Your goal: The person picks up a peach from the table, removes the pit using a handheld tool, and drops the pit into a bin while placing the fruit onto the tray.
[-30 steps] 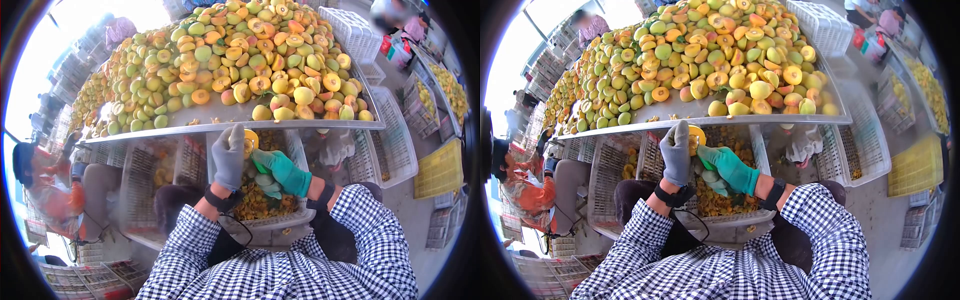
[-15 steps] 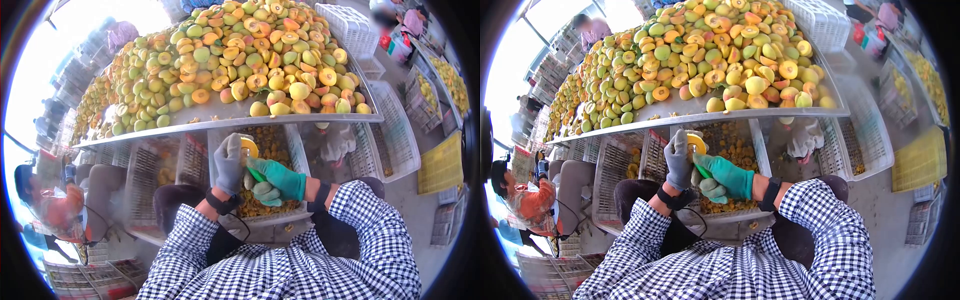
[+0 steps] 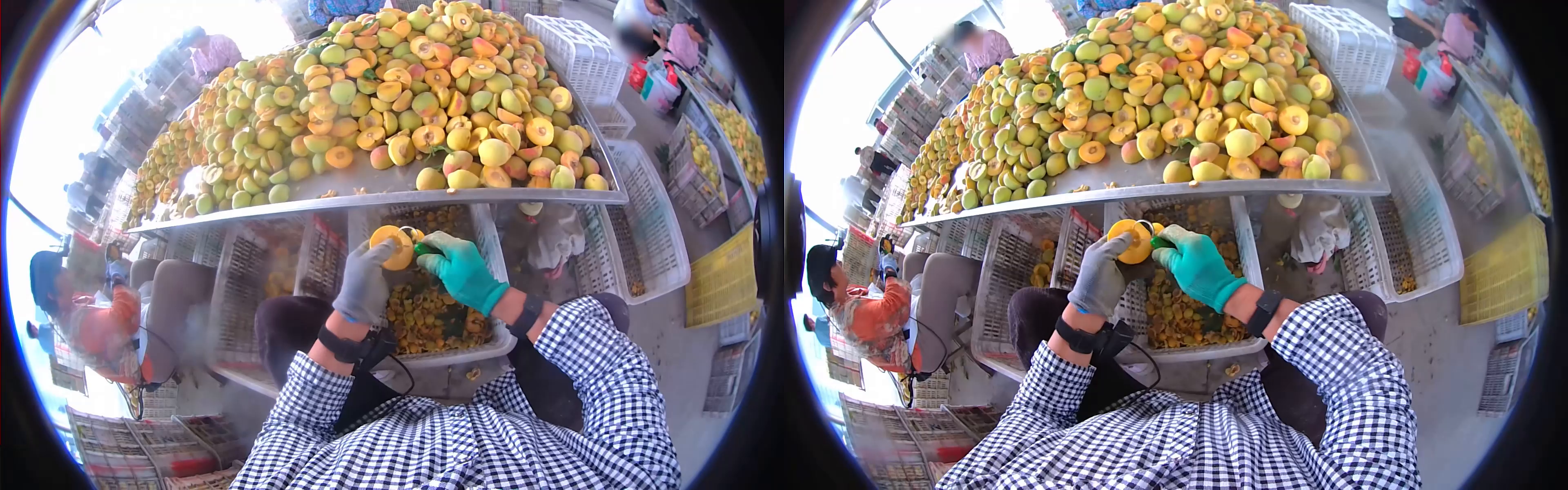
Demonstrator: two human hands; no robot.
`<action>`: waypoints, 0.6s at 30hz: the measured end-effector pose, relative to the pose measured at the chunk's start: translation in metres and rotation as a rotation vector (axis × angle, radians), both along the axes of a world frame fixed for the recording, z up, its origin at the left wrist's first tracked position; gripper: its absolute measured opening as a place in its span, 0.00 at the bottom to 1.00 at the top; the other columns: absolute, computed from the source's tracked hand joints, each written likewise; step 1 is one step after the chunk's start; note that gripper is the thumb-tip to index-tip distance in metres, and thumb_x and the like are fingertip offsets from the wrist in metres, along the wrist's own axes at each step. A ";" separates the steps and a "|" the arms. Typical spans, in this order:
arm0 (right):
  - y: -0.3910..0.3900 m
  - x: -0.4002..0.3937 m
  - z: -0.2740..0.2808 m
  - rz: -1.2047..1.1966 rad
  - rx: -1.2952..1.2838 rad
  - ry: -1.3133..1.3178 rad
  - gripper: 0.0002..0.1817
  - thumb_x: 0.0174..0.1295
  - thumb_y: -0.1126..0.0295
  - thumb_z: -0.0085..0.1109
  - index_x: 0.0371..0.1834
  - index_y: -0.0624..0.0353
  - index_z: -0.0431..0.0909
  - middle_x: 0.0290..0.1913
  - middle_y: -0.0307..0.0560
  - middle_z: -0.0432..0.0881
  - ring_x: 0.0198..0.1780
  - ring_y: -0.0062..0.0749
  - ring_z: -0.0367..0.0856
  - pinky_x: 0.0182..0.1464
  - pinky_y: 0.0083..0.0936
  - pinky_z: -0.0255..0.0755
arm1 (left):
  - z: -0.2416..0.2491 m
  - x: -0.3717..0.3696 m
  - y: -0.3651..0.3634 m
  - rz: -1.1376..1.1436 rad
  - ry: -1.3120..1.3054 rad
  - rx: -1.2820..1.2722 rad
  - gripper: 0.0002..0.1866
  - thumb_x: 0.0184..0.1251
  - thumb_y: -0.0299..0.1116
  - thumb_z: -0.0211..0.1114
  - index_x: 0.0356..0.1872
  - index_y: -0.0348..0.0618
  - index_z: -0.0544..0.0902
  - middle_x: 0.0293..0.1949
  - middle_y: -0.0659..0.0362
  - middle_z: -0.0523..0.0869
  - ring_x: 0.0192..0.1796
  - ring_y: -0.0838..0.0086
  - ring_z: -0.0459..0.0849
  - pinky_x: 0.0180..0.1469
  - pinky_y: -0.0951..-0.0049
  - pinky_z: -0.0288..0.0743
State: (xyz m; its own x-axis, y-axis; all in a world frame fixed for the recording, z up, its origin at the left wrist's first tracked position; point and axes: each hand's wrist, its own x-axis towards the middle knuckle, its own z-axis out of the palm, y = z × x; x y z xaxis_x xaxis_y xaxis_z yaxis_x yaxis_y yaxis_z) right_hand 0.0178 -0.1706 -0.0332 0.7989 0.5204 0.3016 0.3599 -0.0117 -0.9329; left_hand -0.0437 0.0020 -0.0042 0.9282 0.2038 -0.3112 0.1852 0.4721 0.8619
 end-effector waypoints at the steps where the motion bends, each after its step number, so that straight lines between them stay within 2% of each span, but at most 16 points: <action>1: 0.006 -0.001 -0.010 -0.042 0.038 -0.065 0.12 0.64 0.71 0.64 0.46 0.67 0.79 0.38 0.58 0.84 0.37 0.46 0.85 0.40 0.35 0.77 | -0.005 -0.003 -0.001 0.022 -0.013 0.061 0.18 0.74 0.34 0.59 0.58 0.34 0.77 0.49 0.50 0.85 0.45 0.60 0.89 0.40 0.59 0.89; 2: 0.008 -0.001 -0.012 -0.051 -0.045 -0.169 0.11 0.64 0.70 0.64 0.45 0.66 0.79 0.39 0.60 0.84 0.39 0.54 0.85 0.39 0.39 0.77 | -0.008 -0.005 -0.001 0.045 -0.027 0.123 0.17 0.73 0.33 0.58 0.57 0.34 0.77 0.49 0.50 0.85 0.45 0.61 0.89 0.39 0.59 0.89; 3: 0.010 -0.003 -0.013 -0.079 -0.086 -0.262 0.11 0.65 0.69 0.64 0.45 0.65 0.79 0.38 0.59 0.83 0.38 0.54 0.84 0.37 0.40 0.77 | -0.010 -0.008 -0.002 0.071 -0.043 0.185 0.16 0.73 0.32 0.58 0.57 0.34 0.78 0.48 0.50 0.85 0.44 0.61 0.89 0.39 0.59 0.89; 5: 0.017 -0.011 -0.014 -0.138 -0.168 -0.451 0.11 0.65 0.67 0.64 0.44 0.63 0.79 0.36 0.57 0.83 0.37 0.54 0.83 0.35 0.41 0.77 | -0.013 -0.016 0.001 0.140 0.043 0.130 0.15 0.72 0.29 0.57 0.56 0.34 0.78 0.45 0.49 0.86 0.40 0.61 0.90 0.36 0.58 0.89; 6: 0.020 -0.015 -0.014 -0.142 -0.294 -0.492 0.09 0.66 0.67 0.60 0.43 0.61 0.79 0.35 0.54 0.82 0.34 0.50 0.84 0.31 0.42 0.77 | -0.018 -0.019 0.006 0.148 0.072 0.151 0.15 0.72 0.29 0.57 0.56 0.34 0.78 0.44 0.49 0.86 0.39 0.60 0.90 0.36 0.58 0.89; 9: 0.029 -0.012 -0.037 -0.142 -0.547 -0.812 0.09 0.66 0.68 0.55 0.45 0.59 0.78 0.33 0.51 0.82 0.32 0.45 0.84 0.29 0.40 0.77 | -0.031 -0.029 0.008 0.218 0.217 0.115 0.16 0.69 0.27 0.58 0.55 0.33 0.78 0.40 0.48 0.87 0.34 0.57 0.90 0.33 0.57 0.89; 10: 0.030 -0.013 -0.043 -0.088 -0.565 -0.710 0.09 0.63 0.70 0.53 0.42 0.59 0.82 0.34 0.51 0.85 0.34 0.44 0.87 0.31 0.41 0.79 | -0.041 -0.033 0.012 0.237 0.257 0.084 0.16 0.69 0.27 0.58 0.55 0.33 0.78 0.40 0.48 0.86 0.34 0.56 0.90 0.33 0.56 0.89; 11: 0.029 -0.003 -0.048 -0.058 -0.704 -0.584 0.09 0.63 0.71 0.53 0.40 0.59 0.83 0.34 0.52 0.86 0.36 0.45 0.87 0.32 0.42 0.80 | -0.054 -0.036 0.020 0.253 0.295 0.055 0.16 0.69 0.27 0.58 0.55 0.33 0.78 0.39 0.48 0.86 0.34 0.56 0.90 0.32 0.55 0.88; 13: 0.011 0.022 -0.065 0.016 -0.975 -0.310 0.10 0.63 0.71 0.54 0.36 0.59 0.86 0.36 0.54 0.88 0.39 0.47 0.88 0.35 0.45 0.81 | -0.051 -0.048 0.038 0.348 0.245 0.165 0.16 0.66 0.25 0.59 0.54 0.34 0.77 0.39 0.48 0.85 0.32 0.56 0.89 0.26 0.53 0.87; 14: -0.002 0.032 -0.083 0.012 -1.013 -0.304 0.10 0.62 0.72 0.54 0.34 0.59 0.87 0.38 0.56 0.88 0.41 0.49 0.88 0.38 0.47 0.81 | -0.035 -0.051 0.049 0.412 0.177 0.305 0.15 0.65 0.23 0.58 0.52 0.35 0.76 0.40 0.50 0.84 0.31 0.59 0.88 0.23 0.55 0.86; 15: -0.011 0.040 -0.094 0.004 -1.049 -0.297 0.10 0.61 0.73 0.55 0.31 0.60 0.88 0.40 0.58 0.88 0.43 0.52 0.88 0.40 0.49 0.81 | -0.078 -0.055 0.117 0.421 0.038 0.582 0.14 0.63 0.21 0.56 0.51 0.36 0.76 0.39 0.52 0.84 0.31 0.61 0.88 0.26 0.59 0.87; 16: -0.016 0.040 -0.088 0.041 -1.070 -0.299 0.08 0.60 0.73 0.58 0.35 0.60 0.87 0.39 0.59 0.88 0.43 0.55 0.88 0.42 0.48 0.81 | -0.046 -0.055 0.129 0.563 0.023 0.626 0.15 0.61 0.19 0.57 0.50 0.36 0.76 0.39 0.53 0.83 0.33 0.63 0.88 0.29 0.65 0.86; 17: -0.019 0.037 -0.086 0.059 -1.022 -0.242 0.08 0.60 0.73 0.58 0.36 0.61 0.86 0.39 0.59 0.88 0.43 0.55 0.87 0.42 0.47 0.81 | -0.021 -0.052 0.157 0.540 0.161 0.967 0.15 0.60 0.21 0.62 0.49 0.34 0.75 0.39 0.50 0.84 0.34 0.59 0.87 0.35 0.65 0.85; 18: -0.017 0.032 -0.086 0.080 -0.973 -0.194 0.08 0.60 0.72 0.59 0.38 0.61 0.86 0.38 0.59 0.88 0.43 0.56 0.87 0.43 0.47 0.81 | -0.002 -0.049 0.161 0.670 0.316 1.923 0.19 0.58 0.29 0.69 0.48 0.31 0.75 0.39 0.46 0.84 0.37 0.53 0.85 0.42 0.61 0.82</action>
State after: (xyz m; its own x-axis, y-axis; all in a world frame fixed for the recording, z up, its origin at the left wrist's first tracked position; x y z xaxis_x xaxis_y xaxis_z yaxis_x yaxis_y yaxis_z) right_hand 0.0499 -0.1876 -0.1191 0.7329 0.6604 -0.1637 0.5379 -0.7097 -0.4549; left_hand -0.0927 0.1628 -0.0064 0.5550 0.6065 0.5694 0.6153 -0.7599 0.2097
